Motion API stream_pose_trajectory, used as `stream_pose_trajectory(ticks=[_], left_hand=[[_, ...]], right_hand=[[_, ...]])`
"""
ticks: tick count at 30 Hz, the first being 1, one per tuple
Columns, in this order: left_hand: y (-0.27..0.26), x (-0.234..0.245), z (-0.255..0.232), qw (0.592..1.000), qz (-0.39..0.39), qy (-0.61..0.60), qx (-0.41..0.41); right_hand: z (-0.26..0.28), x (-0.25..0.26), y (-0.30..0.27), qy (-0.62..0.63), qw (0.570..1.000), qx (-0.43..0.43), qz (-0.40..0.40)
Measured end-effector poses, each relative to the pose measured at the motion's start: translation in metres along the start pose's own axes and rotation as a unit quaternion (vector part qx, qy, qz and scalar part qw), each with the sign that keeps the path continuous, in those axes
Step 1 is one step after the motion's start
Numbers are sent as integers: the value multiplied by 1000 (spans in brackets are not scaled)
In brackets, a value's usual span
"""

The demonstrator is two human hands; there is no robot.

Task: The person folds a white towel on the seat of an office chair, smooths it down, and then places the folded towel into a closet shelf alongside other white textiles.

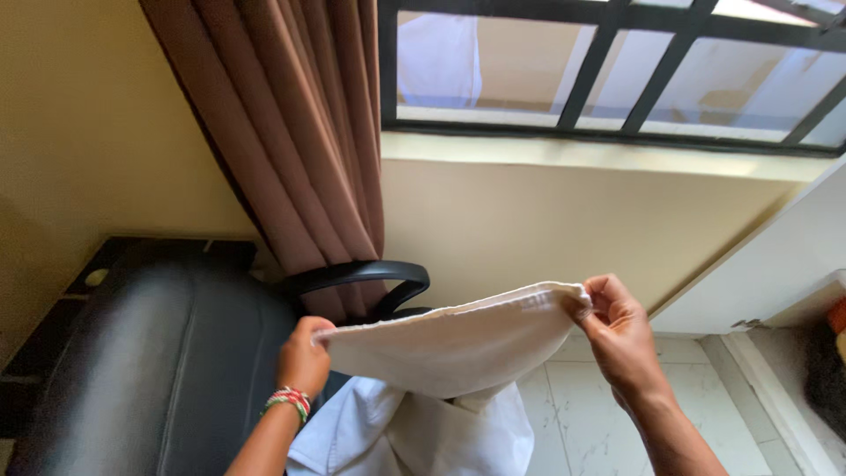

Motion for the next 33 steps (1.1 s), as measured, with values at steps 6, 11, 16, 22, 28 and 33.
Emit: stream_pose_trajectory(ticks=[6, 11, 16, 22, 28, 33], left_hand=[[13, 21, -37, 927, -31, -372, 28], [-3, 51, -68, 936, -9, -350, 32], [-6, 36, -97, 948, -63, -310, -18], [-60, 17, -222, 963, -129, -148, -186], [-152, -48, -358, 911, 164, -170, -338], [-164, -49, -368, 932, 145, -49, -327]], right_hand=[[-8, 31, 3, -57, 994, -49, 84], [-17, 66, 3, -38, 997, -32, 54], [-19, 59, -4, -35, 997, -37, 50], [2, 32, -17, 0, 996, -13, 84], [23, -1, -24, 27, 992, -8, 123], [14, -7, -33, 82, 987, -52, 125]])
Point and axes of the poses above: each hand's wrist, its own y-axis towards the middle knuckle, its own x-axis out of the back of the hand, z = x × y, the point moved 10 cm from there along y, towards the middle knuckle, and after that the axes turned 4 degrees about -y, right-handed, at the moved point
